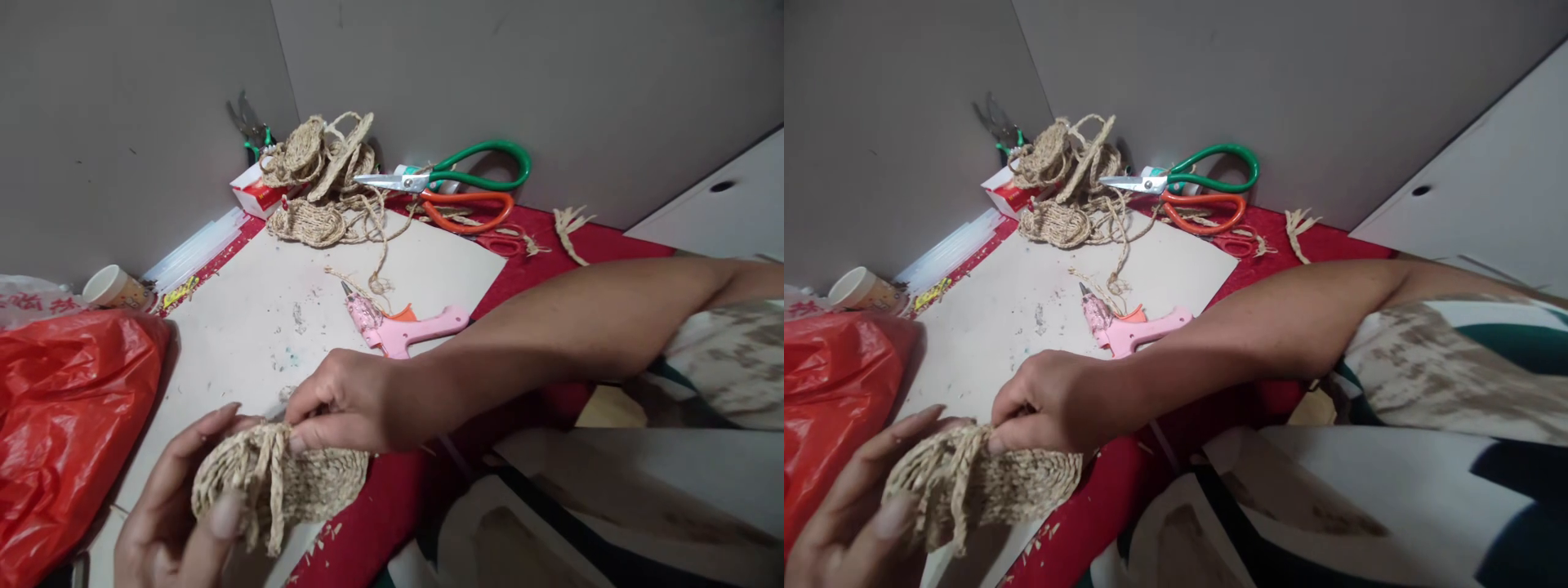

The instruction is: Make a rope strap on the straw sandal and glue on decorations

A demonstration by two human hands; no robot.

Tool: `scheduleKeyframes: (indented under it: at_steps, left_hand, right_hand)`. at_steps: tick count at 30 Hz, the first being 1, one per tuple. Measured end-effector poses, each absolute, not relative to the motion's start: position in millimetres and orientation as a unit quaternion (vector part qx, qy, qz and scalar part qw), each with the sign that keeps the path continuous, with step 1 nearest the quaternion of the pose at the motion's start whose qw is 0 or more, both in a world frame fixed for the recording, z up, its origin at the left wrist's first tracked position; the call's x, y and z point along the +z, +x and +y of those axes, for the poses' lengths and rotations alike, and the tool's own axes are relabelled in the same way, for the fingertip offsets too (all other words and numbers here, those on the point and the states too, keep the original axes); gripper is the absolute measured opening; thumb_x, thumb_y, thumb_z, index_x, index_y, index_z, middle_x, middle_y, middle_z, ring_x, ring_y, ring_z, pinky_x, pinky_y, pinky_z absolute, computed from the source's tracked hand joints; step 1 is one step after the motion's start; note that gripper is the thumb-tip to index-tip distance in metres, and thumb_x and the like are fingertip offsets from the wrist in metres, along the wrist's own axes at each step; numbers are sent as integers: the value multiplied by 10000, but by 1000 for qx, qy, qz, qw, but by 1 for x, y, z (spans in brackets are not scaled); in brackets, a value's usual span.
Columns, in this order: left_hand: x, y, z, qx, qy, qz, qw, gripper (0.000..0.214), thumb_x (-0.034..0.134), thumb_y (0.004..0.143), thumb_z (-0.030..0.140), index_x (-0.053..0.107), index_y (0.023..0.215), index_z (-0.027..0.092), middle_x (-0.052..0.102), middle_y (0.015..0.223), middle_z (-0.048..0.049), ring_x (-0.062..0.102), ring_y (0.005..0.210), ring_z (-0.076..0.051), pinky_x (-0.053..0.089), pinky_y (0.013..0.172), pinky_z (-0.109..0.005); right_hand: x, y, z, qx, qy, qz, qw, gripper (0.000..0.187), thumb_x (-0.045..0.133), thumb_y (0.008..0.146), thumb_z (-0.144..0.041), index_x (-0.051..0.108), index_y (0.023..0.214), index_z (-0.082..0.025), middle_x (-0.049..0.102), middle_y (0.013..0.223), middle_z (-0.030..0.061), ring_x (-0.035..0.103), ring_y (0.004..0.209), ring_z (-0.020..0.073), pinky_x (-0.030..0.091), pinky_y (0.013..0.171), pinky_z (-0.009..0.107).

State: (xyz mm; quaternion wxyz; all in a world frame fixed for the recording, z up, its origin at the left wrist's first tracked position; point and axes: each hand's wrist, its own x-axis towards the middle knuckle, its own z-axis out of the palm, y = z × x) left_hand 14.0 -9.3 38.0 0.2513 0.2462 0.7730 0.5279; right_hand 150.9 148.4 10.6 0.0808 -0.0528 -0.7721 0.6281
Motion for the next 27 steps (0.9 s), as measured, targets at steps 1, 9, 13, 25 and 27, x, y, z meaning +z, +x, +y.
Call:
scheduleKeyframes:
  at_steps: [1,9,13,25,27]
  left_hand:
    - [37,9,-7,558,214,752,279,559,777,619,516,696,1108,256,744,1044,-51,696,907,-241,568,728,-252]
    - [18,-4,5,631,180,643,395,731,750,570,693,678,1194,320,729,1141,-63,581,1201,-348,523,953,-453]
    - [17,4,5,595,190,674,395,748,839,594,478,619,1291,320,737,1131,-50,580,1215,-354,494,1001,-446]
    - [24,17,45,673,156,602,402,548,896,538,344,756,1064,285,748,1122,-60,700,1025,-264,484,1007,-365]
    - [25,14,45,672,162,598,406,512,895,555,349,761,1045,286,757,1092,-57,711,997,-243,484,1008,-358]
  right_hand:
    - [9,149,149,649,-66,-751,96,205,594,881,-251,673,823,-71,449,593,-45,385,563,42,313,527,176]
    - [14,140,157,764,-168,-595,186,186,617,852,-209,593,708,-94,443,554,-60,382,528,45,319,514,189]
    - [19,141,156,751,-167,-614,174,217,596,871,-215,586,687,-102,421,530,-65,371,510,42,307,508,193]
    - [38,147,170,644,-90,-737,183,356,560,902,-203,440,578,-119,321,541,-66,300,545,36,262,516,199]
    - [47,151,177,589,-93,-788,151,293,607,875,-240,537,624,-106,413,541,-55,370,546,43,296,523,200]
